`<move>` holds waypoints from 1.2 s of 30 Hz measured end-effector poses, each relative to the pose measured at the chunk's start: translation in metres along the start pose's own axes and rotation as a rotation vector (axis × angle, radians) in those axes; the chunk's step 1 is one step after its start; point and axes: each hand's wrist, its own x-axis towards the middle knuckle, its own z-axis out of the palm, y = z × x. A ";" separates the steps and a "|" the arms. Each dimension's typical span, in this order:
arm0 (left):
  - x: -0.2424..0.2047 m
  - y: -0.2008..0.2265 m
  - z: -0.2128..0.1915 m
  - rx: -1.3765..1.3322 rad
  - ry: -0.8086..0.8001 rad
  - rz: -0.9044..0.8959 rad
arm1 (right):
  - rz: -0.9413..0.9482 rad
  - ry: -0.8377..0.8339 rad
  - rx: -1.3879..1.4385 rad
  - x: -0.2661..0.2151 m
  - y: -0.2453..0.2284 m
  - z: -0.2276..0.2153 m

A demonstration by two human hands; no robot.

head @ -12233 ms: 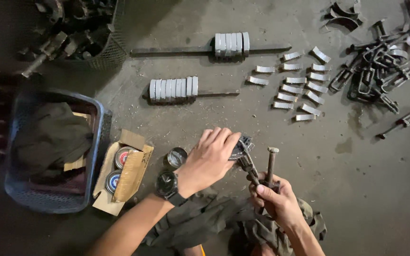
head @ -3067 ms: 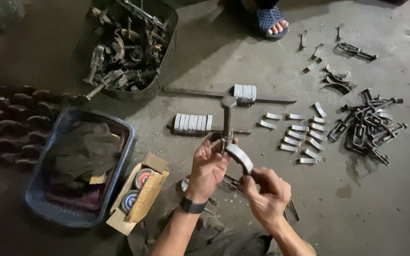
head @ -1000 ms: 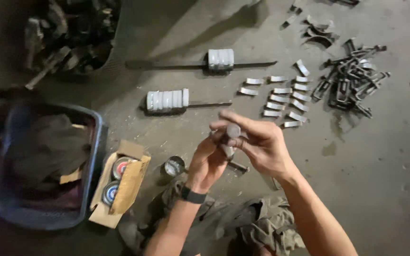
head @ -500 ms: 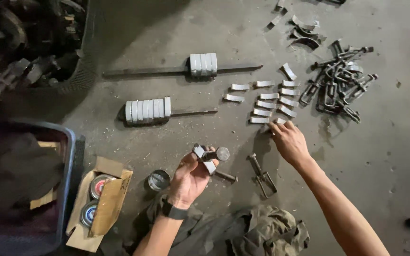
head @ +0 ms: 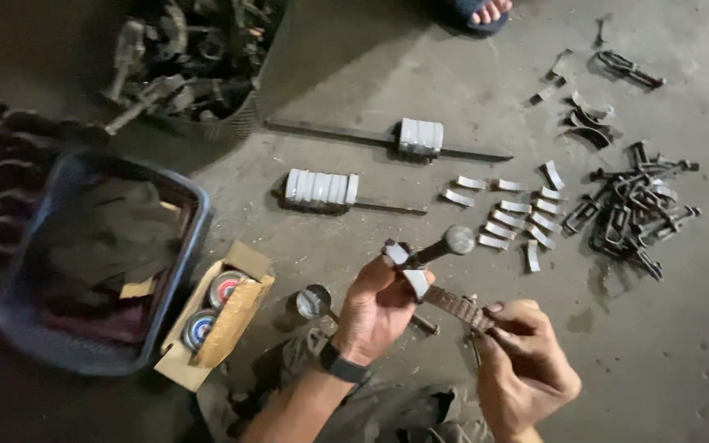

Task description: The person sits on the floor and assembles small metal components. They pick up a metal bracket and a curved metal piece, then use a hammer to tap the parts together. The person repeats this process with several other components, occasionally wiping the parts with a cloth.

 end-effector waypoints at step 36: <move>-0.011 0.002 0.005 0.275 -0.048 0.016 | -0.018 -0.130 -0.387 0.001 0.028 0.017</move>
